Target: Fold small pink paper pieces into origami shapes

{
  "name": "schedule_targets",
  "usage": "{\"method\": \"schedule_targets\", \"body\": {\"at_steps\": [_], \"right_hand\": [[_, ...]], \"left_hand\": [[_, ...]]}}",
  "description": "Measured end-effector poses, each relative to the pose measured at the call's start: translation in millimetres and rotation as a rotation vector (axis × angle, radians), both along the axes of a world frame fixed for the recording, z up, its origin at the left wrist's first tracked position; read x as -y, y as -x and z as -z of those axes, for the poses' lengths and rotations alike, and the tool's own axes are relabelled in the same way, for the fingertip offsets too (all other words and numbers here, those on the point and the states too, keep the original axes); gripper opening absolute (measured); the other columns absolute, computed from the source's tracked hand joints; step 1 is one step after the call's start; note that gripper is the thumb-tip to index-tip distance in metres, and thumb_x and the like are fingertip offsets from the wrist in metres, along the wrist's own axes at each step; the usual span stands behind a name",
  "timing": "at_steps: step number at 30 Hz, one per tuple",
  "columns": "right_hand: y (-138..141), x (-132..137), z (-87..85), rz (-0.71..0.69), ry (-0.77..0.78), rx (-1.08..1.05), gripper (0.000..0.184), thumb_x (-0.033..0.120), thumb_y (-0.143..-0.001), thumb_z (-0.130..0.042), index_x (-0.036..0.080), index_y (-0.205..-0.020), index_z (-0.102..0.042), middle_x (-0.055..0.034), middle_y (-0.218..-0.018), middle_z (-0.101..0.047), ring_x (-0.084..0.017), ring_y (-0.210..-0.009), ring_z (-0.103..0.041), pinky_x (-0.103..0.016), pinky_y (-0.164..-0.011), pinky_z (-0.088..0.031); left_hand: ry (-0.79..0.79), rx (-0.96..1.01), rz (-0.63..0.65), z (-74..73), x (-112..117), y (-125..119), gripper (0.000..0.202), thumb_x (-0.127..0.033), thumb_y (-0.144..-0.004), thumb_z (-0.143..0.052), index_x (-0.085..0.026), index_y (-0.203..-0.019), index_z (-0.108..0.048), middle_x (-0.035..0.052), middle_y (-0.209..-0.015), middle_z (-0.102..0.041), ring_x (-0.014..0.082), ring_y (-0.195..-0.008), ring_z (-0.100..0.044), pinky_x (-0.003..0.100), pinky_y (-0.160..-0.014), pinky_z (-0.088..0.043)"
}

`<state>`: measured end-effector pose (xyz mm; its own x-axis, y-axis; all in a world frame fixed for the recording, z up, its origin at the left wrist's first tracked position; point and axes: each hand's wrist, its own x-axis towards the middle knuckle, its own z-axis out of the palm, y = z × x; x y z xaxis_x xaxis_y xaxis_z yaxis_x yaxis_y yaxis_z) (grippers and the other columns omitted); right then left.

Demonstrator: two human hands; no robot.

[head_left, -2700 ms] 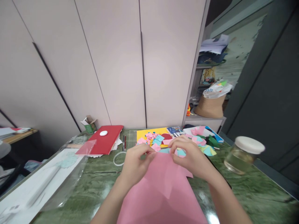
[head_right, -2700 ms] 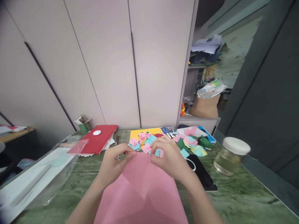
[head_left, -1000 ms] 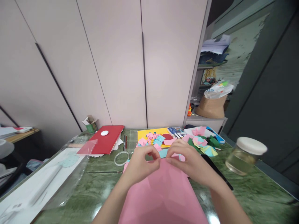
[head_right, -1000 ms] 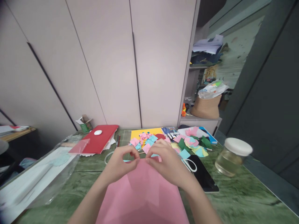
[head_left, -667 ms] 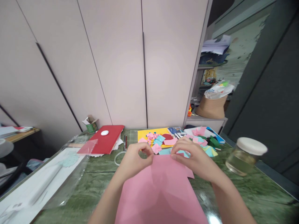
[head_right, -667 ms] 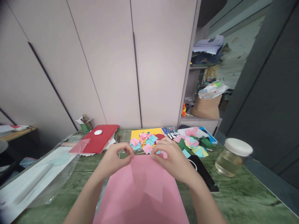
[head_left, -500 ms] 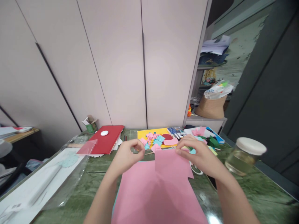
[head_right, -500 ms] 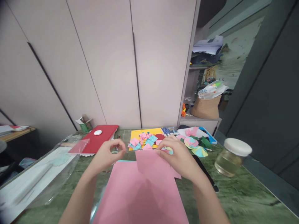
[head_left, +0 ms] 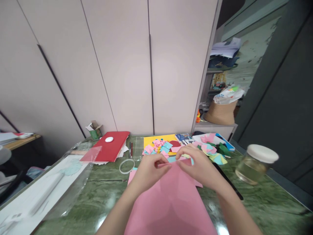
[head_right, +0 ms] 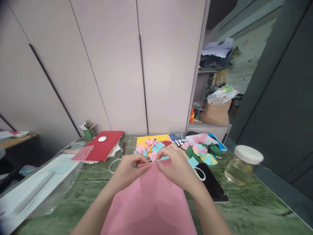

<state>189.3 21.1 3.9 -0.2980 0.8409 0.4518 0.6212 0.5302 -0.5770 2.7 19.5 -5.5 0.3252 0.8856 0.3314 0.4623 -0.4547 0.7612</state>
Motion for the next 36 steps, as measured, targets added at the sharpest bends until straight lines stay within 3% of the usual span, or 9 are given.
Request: {"method": "schedule_targets", "body": {"at_steps": [8, 21, 24, 27, 31, 36], "right_hand": [[6.8, 2.9, -1.4, -0.09, 0.007, 0.041, 0.015, 0.008, -0.067, -0.052, 0.022, -0.064, -0.054, 0.0011, -0.073, -0.061, -0.019, -0.078, -0.053, -0.033, -0.074, -0.041], [-34.4, -2.6, -8.2, -0.126, 0.133, -0.017, 0.015, 0.008, -0.07, -0.052, 0.021, -0.063, -0.055, 0.0001, -0.077, -0.061, -0.018, -0.08, -0.055, -0.033, -0.077, -0.039], [-45.5, -8.7, -7.3, -0.138, 0.211, -0.117, 0.009, 0.017, -0.077, -0.054, 0.021, -0.068, -0.054, -0.0006, -0.078, -0.059, -0.017, -0.077, -0.054, -0.03, -0.073, -0.04], [-44.4, -14.1, -3.9, -0.172, 0.289, -0.215, 0.018, 0.032, -0.084, -0.052, 0.02, -0.071, -0.054, -0.0004, -0.074, -0.058, -0.017, -0.073, -0.053, -0.028, -0.07, -0.04], [-22.1, -15.8, 7.2, -0.404, 0.484, -0.264, 0.042, 0.046, -0.091, -0.04, 0.019, -0.063, -0.056, -0.0025, -0.068, -0.061, -0.017, -0.075, -0.055, -0.031, -0.08, -0.039], [6.9, -15.6, 21.0, -0.541, 0.826, -0.704, 0.039, 0.054, -0.088, -0.04, 0.019, -0.077, -0.054, 0.0003, -0.075, -0.053, -0.013, -0.066, -0.052, -0.025, -0.062, -0.042]], "left_hand": [[-0.048, -0.023, 0.056, -2.3, 1.5, 4.8, 0.013, -0.017, -0.077, -0.058, -0.018, -0.064, -0.06, -0.0016, -0.064, -0.06, 0.0118, -0.061, -0.05, 0.023, -0.058, -0.037], [-0.016, 0.052, 0.023, -9.3, -1.9, 22.3, 0.015, -0.022, -0.08, -0.057, -0.018, -0.066, -0.059, -0.0011, -0.067, -0.06, 0.0129, -0.065, -0.051, 0.023, -0.061, -0.036], [0.03, 0.123, 0.015, -8.6, -5.0, 27.1, 0.016, -0.026, -0.08, -0.058, -0.017, -0.066, -0.058, -0.0001, -0.069, -0.06, 0.013, -0.067, -0.051, 0.023, -0.061, -0.037], [0.076, 0.197, 0.027, -8.2, -7.0, 30.6, 0.018, -0.028, -0.079, -0.06, -0.016, -0.066, -0.057, -0.001, -0.067, -0.056, 0.0116, -0.065, -0.049, 0.022, -0.059, -0.036], [0.109, 0.245, 0.05, -9.0, -7.2, 31.5, 0.019, -0.028, -0.079, -0.061, -0.016, -0.066, -0.056, -0.002, -0.066, -0.053, 0.0102, -0.063, -0.047, 0.021, -0.058, -0.035], [0.088, 0.254, 0.059, -9.0, -5.6, 31.6, 0.016, -0.028, -0.08, -0.062, -0.017, -0.068, -0.058, -0.0012, -0.069, -0.056, 0.0111, -0.067, -0.05, 0.022, -0.061, -0.038]]}}
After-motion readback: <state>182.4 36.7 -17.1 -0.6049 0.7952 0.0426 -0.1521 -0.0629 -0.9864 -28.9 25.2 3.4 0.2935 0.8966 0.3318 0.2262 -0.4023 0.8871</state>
